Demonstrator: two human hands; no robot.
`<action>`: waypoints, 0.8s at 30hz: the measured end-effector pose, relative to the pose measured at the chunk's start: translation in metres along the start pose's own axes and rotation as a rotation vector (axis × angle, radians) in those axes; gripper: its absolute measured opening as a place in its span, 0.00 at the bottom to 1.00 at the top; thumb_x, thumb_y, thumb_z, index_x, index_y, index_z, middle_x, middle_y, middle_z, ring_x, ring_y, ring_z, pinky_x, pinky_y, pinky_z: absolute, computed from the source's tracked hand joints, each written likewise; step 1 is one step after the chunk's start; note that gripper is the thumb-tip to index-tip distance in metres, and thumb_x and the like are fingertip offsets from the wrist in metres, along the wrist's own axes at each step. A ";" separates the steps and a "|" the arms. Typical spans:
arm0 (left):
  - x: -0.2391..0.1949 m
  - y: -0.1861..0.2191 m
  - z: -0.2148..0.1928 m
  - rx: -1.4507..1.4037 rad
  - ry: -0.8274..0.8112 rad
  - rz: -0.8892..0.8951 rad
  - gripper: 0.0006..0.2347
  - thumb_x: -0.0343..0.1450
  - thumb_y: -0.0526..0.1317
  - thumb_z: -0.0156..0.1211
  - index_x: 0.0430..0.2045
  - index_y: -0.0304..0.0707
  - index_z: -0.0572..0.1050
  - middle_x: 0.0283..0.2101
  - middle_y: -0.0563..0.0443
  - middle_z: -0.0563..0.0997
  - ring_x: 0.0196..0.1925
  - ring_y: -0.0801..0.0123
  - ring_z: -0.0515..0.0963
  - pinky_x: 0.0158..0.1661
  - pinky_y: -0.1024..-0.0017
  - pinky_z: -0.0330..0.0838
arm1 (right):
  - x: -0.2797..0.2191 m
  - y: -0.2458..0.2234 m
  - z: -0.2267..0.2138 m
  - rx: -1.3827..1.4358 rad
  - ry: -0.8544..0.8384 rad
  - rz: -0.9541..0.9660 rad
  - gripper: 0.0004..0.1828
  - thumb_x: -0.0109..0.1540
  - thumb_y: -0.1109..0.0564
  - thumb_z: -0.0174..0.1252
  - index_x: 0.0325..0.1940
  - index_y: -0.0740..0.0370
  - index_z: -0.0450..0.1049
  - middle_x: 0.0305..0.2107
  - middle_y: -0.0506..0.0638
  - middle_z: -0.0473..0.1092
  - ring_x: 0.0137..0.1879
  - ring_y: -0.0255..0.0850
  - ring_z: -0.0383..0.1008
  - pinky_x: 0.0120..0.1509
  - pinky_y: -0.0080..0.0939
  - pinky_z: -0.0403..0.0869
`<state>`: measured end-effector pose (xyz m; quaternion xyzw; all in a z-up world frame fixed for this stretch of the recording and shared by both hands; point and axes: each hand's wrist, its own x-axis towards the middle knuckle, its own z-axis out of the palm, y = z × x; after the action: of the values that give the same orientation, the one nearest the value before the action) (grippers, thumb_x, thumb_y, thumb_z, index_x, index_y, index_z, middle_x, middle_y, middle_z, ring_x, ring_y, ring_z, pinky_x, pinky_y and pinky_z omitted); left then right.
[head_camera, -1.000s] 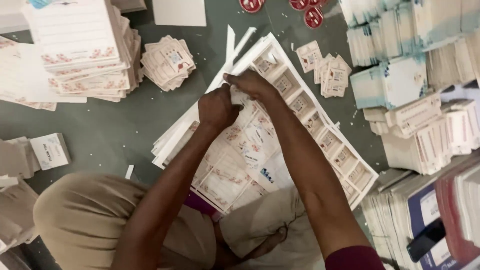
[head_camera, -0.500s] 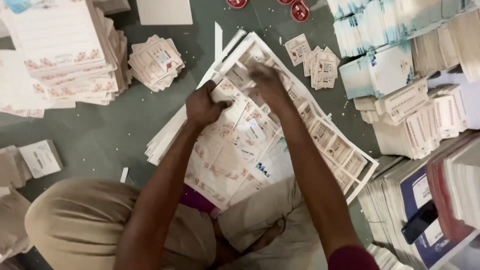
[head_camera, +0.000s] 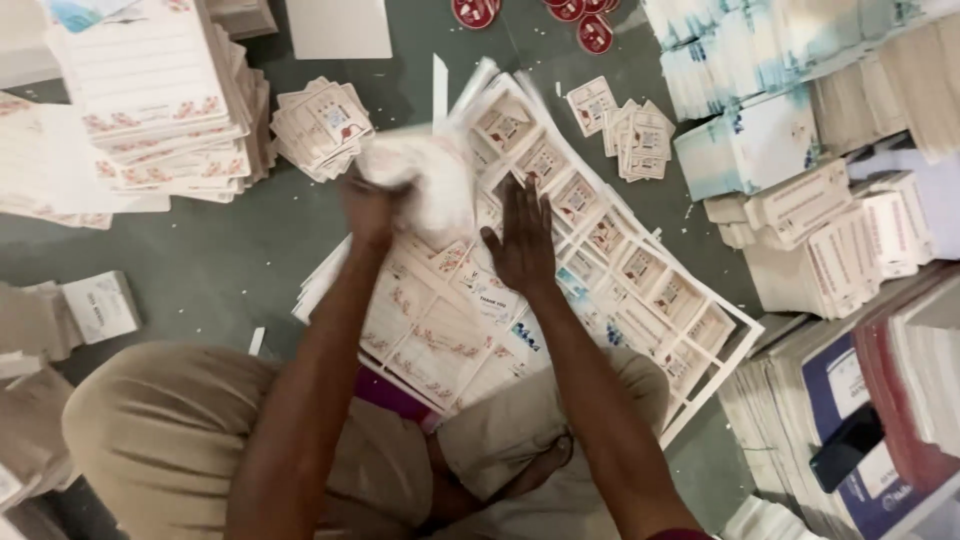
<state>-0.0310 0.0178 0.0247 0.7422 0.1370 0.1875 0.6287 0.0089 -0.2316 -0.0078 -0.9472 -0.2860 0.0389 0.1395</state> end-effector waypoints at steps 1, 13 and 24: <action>0.004 -0.008 -0.010 0.006 -0.006 -0.003 0.23 0.60 0.40 0.77 0.48 0.32 0.79 0.42 0.36 0.84 0.42 0.52 0.84 0.44 0.57 0.78 | 0.002 -0.003 -0.001 0.007 -0.002 0.005 0.47 0.70 0.34 0.43 0.78 0.75 0.47 0.75 0.66 0.49 0.83 0.58 0.38 0.83 0.64 0.40; -0.038 0.025 0.029 -0.296 -0.088 0.013 0.21 0.66 0.32 0.73 0.52 0.26 0.72 0.48 0.48 0.82 0.49 0.68 0.81 0.48 0.70 0.79 | -0.028 0.055 0.030 0.829 0.307 -0.033 0.41 0.72 0.49 0.54 0.83 0.64 0.44 0.80 0.61 0.44 0.86 0.52 0.42 0.88 0.54 0.45; -0.077 0.010 0.032 -0.014 -0.205 -0.096 0.18 0.61 0.34 0.72 0.43 0.33 0.74 0.40 0.41 0.83 0.44 0.55 0.84 0.45 0.63 0.76 | -0.042 -0.004 0.026 1.111 0.112 0.347 0.28 0.65 0.65 0.63 0.69 0.68 0.64 0.59 0.58 0.73 0.64 0.43 0.74 0.68 0.41 0.73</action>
<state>-0.0857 -0.0458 0.0215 0.7455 0.1062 0.0811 0.6529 -0.0325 -0.2451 -0.0315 -0.7657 -0.0554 0.1552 0.6218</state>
